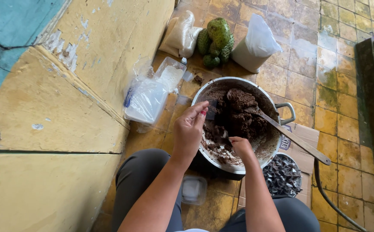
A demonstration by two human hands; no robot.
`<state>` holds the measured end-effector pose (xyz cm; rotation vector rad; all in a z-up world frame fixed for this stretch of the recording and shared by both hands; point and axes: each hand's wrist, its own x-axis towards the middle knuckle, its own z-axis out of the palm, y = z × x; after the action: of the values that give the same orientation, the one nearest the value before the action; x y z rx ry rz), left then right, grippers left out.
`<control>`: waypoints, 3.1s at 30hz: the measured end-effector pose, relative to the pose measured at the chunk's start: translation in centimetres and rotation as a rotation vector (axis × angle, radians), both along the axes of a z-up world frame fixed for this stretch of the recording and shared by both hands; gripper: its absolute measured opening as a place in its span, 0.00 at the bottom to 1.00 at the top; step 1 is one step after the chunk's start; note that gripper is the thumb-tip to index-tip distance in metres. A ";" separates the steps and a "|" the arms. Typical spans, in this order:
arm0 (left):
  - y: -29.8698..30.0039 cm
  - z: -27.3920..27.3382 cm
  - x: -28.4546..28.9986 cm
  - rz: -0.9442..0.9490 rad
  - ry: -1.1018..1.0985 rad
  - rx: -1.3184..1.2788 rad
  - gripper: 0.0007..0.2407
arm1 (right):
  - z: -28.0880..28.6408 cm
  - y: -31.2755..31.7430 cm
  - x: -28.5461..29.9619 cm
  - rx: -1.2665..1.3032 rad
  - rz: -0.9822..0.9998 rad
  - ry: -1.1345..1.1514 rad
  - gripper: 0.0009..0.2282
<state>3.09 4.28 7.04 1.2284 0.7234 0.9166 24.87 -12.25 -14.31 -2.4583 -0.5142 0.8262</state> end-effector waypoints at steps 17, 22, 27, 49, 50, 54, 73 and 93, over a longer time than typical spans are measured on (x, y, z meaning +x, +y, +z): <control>-0.3 -1.1 0.5 0.029 -0.040 -0.011 0.12 | -1.1 0.7 -2.8 -0.346 0.186 -0.306 0.24; -0.4 -1.0 0.6 0.030 -0.062 -0.011 0.12 | 2.5 0.8 -4.5 -0.417 0.183 -0.348 0.22; -0.4 -0.8 0.6 0.049 -0.078 -0.005 0.12 | 5.1 1.7 -5.0 -0.389 0.180 -0.403 0.27; -0.6 -0.6 0.5 0.036 -0.066 0.011 0.11 | -1.6 1.2 -1.2 -0.396 0.166 -0.207 0.26; -0.5 -0.7 0.5 0.037 -0.053 0.009 0.12 | 0.7 1.5 -2.2 -0.363 0.147 -0.161 0.25; -0.5 -1.0 0.8 0.031 -0.004 0.012 0.12 | -5.2 -0.5 0.7 -0.215 0.105 -0.097 0.21; -0.5 -3.5 2.3 0.042 0.159 0.082 0.14 | 2.7 -0.2 -1.5 0.241 -0.266 0.423 0.19; -2.4 -8.8 6.4 -0.191 -0.032 -0.618 0.23 | 17.3 -1.3 -7.7 0.453 -0.169 0.099 0.19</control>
<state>9.51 1.84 -1.80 0.7152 0.7725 0.4944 17.16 -13.51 2.95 -2.0040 -0.3991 0.6722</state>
